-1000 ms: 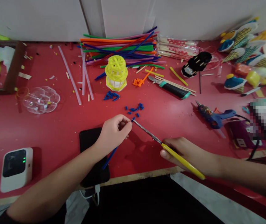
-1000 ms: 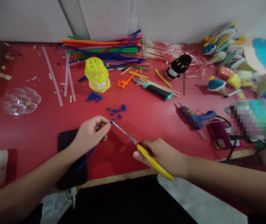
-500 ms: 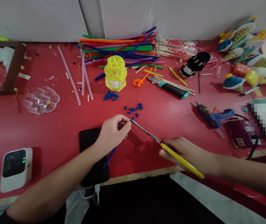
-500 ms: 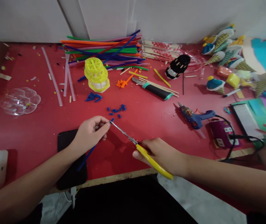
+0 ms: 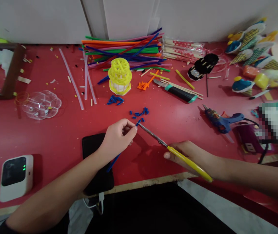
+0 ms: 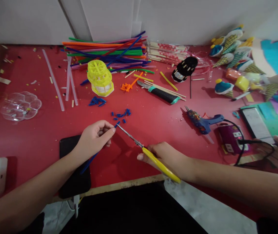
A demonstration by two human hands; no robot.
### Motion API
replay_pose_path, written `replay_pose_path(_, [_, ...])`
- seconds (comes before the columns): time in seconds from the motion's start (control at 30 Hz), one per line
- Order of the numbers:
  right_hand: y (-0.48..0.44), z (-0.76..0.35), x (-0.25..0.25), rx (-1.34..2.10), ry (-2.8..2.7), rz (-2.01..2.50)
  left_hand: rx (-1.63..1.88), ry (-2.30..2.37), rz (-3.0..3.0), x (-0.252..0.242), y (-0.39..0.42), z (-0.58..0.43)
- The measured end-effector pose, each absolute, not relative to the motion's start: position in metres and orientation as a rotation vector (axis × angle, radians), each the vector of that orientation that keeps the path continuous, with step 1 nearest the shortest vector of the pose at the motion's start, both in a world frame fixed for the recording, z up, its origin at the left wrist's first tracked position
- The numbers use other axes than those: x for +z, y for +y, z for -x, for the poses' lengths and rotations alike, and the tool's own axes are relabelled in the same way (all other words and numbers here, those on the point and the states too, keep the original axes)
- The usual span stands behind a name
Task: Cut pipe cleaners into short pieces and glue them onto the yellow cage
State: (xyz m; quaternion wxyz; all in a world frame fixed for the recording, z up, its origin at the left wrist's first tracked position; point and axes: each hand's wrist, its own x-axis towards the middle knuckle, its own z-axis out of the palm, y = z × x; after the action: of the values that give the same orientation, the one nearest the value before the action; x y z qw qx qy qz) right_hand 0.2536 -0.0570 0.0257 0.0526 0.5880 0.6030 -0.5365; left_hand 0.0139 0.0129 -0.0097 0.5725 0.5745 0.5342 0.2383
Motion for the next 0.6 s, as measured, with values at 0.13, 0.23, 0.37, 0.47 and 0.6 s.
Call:
replay_pose_path(0.13, [-0.0568, -0.253, 0.0269, -1.645, 1.819, -1.801, 0.556, 1.266, -1.334, -0.0082, 0.0124, -0.015])
replay_pose_path(0.23, [-0.0566, -0.2522, 0.0273, -1.646, 1.792, -1.814, 0.555, 1.269, -1.331, -0.0071, 0.0122, -0.0155])
replay_pose_path(0.37, [-0.0559, -0.2514, 0.0268, -1.614, 1.776, -1.838, 0.547, 1.269, -1.329, -0.0059, 0.0128, -0.0157])
replay_pose_path(0.47, [-0.0557, -0.2516, 0.0268, -1.589, 1.812, -1.838, 0.552, 1.264, -1.337, -0.0055, 0.0131, -0.0154])
replay_pose_path(0.6, [-0.0577, -0.2526, 0.029, -1.579, 1.898, -1.791, 0.574, 1.26, -1.318, -0.0065, 0.012, -0.0142])
